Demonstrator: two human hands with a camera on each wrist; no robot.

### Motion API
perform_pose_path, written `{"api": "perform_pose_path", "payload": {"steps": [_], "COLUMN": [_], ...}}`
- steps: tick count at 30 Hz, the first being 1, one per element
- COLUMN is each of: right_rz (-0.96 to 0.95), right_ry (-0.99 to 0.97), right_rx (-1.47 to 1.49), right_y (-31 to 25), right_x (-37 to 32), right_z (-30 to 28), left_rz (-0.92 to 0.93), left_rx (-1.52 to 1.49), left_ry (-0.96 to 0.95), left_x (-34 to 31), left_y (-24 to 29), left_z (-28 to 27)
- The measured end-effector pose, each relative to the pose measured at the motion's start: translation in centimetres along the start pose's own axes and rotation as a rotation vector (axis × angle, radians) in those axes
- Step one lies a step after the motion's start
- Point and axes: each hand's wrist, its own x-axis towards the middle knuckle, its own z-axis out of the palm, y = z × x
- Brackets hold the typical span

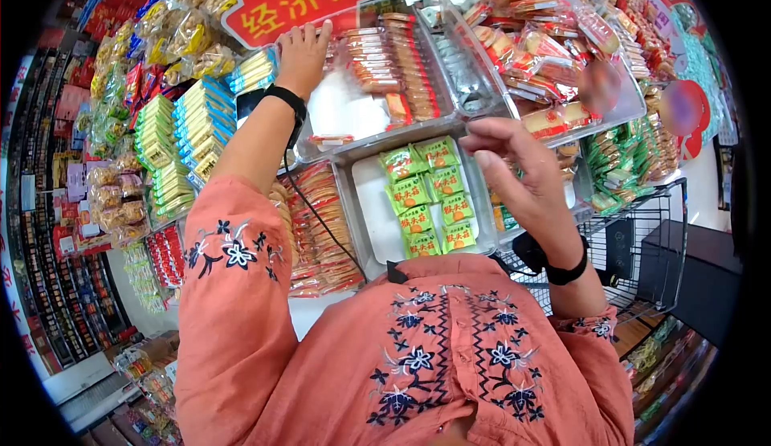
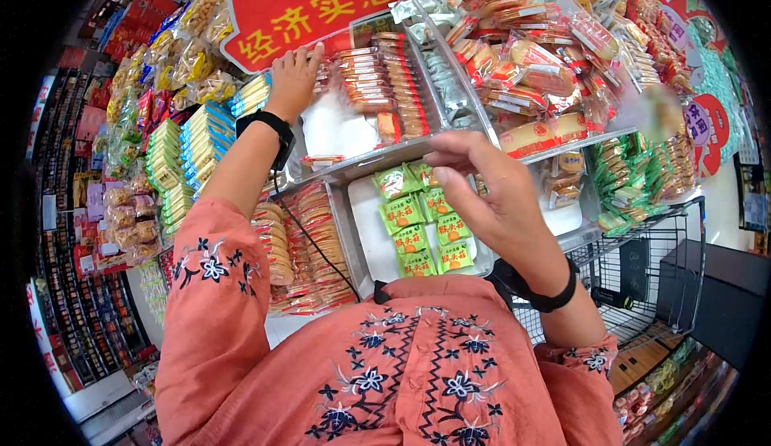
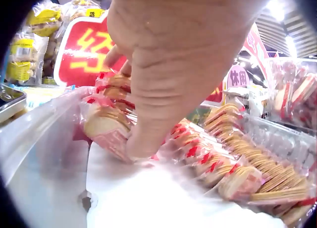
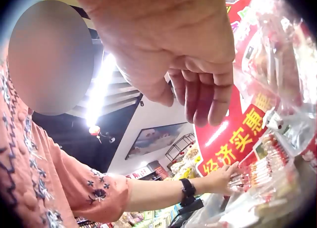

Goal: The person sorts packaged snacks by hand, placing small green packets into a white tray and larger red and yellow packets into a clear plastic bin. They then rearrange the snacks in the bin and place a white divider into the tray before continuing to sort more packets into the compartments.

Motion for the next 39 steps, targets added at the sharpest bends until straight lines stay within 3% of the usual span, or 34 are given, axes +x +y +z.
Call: {"api": "perform_pose_path", "payload": {"steps": [12, 19, 25, 34, 39], "right_rz": [0.264, 0.342, 0.412, 0.411, 0.421], "right_ry": [-0.095, -0.126, -0.133, -0.152, -0.168], "right_rx": [0.251, 0.269, 0.283, 0.286, 0.276], "right_y": [5.0, 5.0, 5.6, 7.0, 7.3], "right_x": [-0.3, -0.5, -1.0, -0.8, -0.6], "right_z": [2.9, 3.1, 3.5, 4.3, 4.5], "left_rz": [0.101, 0.056, 0.041, -0.03, -0.014], "left_rx": [0.011, -0.145, -0.191, -0.216, -0.369], "left_ry": [-0.106, 0.007, -0.149, -0.242, -0.335], "left_x": [0.4, 0.0, 0.6, 1.7, 1.6], "left_y": [0.3, -0.7, -0.9, -1.0, -1.6], "left_z": [-0.5, 0.5, 0.1, 0.8, 0.1]}}
